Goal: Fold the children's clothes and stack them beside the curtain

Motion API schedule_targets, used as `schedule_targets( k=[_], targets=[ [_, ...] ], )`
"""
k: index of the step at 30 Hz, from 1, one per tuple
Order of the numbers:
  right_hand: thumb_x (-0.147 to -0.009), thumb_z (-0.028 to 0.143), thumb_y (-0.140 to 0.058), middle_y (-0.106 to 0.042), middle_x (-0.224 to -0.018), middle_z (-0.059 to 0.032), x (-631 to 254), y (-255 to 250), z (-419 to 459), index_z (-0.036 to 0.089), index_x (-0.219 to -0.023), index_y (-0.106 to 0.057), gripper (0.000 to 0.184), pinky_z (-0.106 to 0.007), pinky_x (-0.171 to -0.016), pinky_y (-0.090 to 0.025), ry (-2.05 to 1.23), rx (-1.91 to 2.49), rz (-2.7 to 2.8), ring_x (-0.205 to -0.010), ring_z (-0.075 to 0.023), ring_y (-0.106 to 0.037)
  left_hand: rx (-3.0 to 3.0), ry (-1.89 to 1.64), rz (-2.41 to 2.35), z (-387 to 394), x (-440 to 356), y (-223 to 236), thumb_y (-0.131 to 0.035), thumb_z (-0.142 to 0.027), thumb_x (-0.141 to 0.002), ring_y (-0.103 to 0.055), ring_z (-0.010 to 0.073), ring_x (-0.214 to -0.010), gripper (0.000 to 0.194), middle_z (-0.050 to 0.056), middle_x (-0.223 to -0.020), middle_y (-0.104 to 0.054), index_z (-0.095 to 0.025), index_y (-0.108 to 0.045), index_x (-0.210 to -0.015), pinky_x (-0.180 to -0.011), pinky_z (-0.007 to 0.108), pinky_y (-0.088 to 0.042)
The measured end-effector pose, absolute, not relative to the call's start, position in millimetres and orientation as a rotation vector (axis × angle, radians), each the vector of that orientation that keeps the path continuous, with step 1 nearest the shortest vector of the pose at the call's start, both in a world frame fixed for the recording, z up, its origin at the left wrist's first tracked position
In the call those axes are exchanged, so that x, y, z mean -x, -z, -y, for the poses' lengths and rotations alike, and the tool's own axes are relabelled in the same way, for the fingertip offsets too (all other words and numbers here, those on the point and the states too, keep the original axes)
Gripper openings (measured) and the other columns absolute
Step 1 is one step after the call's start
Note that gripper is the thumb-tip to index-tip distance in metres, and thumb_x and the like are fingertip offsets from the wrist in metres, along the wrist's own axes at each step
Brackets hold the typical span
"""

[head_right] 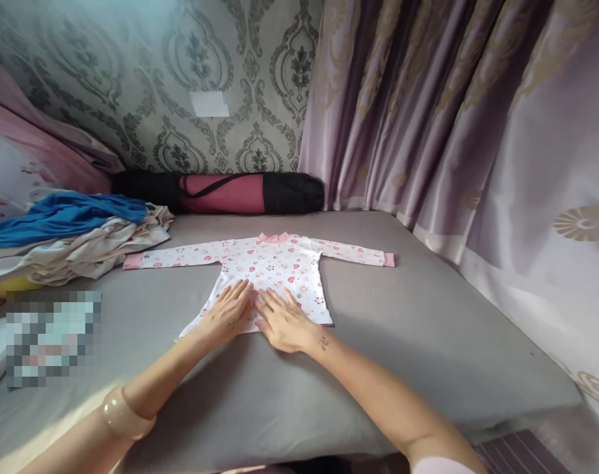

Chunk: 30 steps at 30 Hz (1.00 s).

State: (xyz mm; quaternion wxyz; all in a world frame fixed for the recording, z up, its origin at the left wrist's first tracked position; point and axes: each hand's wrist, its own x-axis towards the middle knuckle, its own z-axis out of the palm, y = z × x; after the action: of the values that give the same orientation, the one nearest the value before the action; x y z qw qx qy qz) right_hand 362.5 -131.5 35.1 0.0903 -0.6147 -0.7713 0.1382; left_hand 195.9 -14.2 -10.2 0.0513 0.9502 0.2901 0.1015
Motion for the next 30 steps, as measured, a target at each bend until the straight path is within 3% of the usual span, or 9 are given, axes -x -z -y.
schedule_targets(
  k=[5, 16, 18, 20, 22, 25, 28, 30],
  targets=[
    [-0.101, 0.042, -0.023, -0.016, -0.160, -0.0096, -363, -31, 148, 0.021, -0.152, -0.027, 0.055, -0.052, -0.119, -0.004, -0.506, 1.815, 2.322, -0.147, -0.0254, -0.008, -2.864, -0.246, -0.875, 5, -171, 20, -0.026, -0.047, -0.098, -0.024, 0.0274, -0.144, 0.057, 0.012, -0.155, -0.031, -0.018, -0.037, -0.146, -0.116, 0.049, -0.022],
    [-0.102, 0.046, -0.023, -0.016, -0.161, 0.0014, -411, -39, 212, 0.033, -0.153, -0.021, 0.053, -0.047, -0.120, -0.007, -0.578, 1.992, 2.168, -0.148, -0.0235, -0.007, -2.942, -0.194, -0.838, -2, -159, 29, -0.024, -0.051, -0.098, -0.022, 0.0254, -0.146, 0.060, 0.008, -0.156, -0.031, -0.022, -0.033, -0.149, -0.117, 0.046, -0.019],
    [-0.101, 0.047, -0.024, -0.021, -0.160, 0.0008, -419, -47, 218, 0.033, -0.152, -0.026, 0.052, -0.046, -0.119, -0.012, -0.609, 2.016, 2.144, -0.147, -0.0240, -0.014, -2.944, -0.212, -0.850, -2, -161, 26, -0.025, -0.052, -0.097, -0.024, 0.0266, -0.145, 0.059, 0.009, -0.154, -0.034, -0.022, -0.036, -0.147, -0.116, 0.047, -0.022],
    [-0.101, 0.045, -0.025, -0.039, -0.152, -0.0016, -426, -58, 214, 0.033, -0.144, -0.042, 0.048, -0.044, -0.113, -0.024, -0.632, 2.022, 2.132, -0.140, -0.0245, -0.033, -2.932, -0.220, -0.843, -1, -163, 19, -0.027, -0.052, -0.097, -0.029, 0.0280, -0.143, 0.059, 0.011, -0.152, -0.037, -0.021, -0.041, -0.145, -0.114, 0.048, -0.026],
    [-0.101, 0.040, -0.024, -0.063, -0.126, -0.0027, -431, -68, 198, 0.030, -0.121, -0.062, 0.044, -0.037, -0.099, -0.039, -0.635, 2.035, 2.095, -0.115, -0.0216, -0.056, -2.907, -0.216, -0.841, 2, -168, 12, -0.029, -0.053, -0.096, -0.033, 0.0292, -0.140, 0.057, 0.012, -0.150, -0.041, -0.021, -0.046, -0.140, -0.112, 0.049, -0.031],
    [-0.100, 0.033, -0.024, -0.067, -0.088, -0.0001, -441, -70, 150, 0.025, -0.089, -0.065, 0.044, -0.029, -0.076, -0.042, -0.528, 2.067, 1.963, -0.080, -0.0165, -0.059, -2.876, -0.247, -0.929, 10, -177, 10, -0.028, -0.053, -0.096, -0.037, 0.0316, -0.137, 0.055, 0.014, -0.145, -0.047, -0.020, -0.052, -0.133, -0.109, 0.053, -0.034],
    [-0.098, 0.027, -0.026, -0.066, -0.098, -0.0042, -454, -56, 87, 0.021, -0.094, -0.062, 0.037, -0.029, -0.082, -0.041, -0.344, 2.107, 1.848, -0.088, -0.0175, -0.058, -2.881, -0.269, -1.048, 18, -184, 18, -0.029, -0.058, -0.094, -0.031, 0.0352, -0.141, 0.064, 0.018, -0.148, -0.042, -0.015, -0.048, -0.138, -0.111, 0.058, -0.029],
    [-0.097, 0.024, -0.026, -0.064, -0.114, -0.0114, -462, -42, 46, 0.016, -0.108, -0.061, 0.037, -0.031, -0.092, -0.039, -0.271, 2.182, 1.807, -0.104, -0.0204, -0.057, -2.887, -0.217, -1.084, 22, -185, 23, -0.029, -0.061, -0.093, -0.024, 0.0357, -0.143, 0.072, 0.018, -0.152, -0.035, -0.012, -0.042, -0.144, -0.113, 0.057, -0.025]
  ],
)
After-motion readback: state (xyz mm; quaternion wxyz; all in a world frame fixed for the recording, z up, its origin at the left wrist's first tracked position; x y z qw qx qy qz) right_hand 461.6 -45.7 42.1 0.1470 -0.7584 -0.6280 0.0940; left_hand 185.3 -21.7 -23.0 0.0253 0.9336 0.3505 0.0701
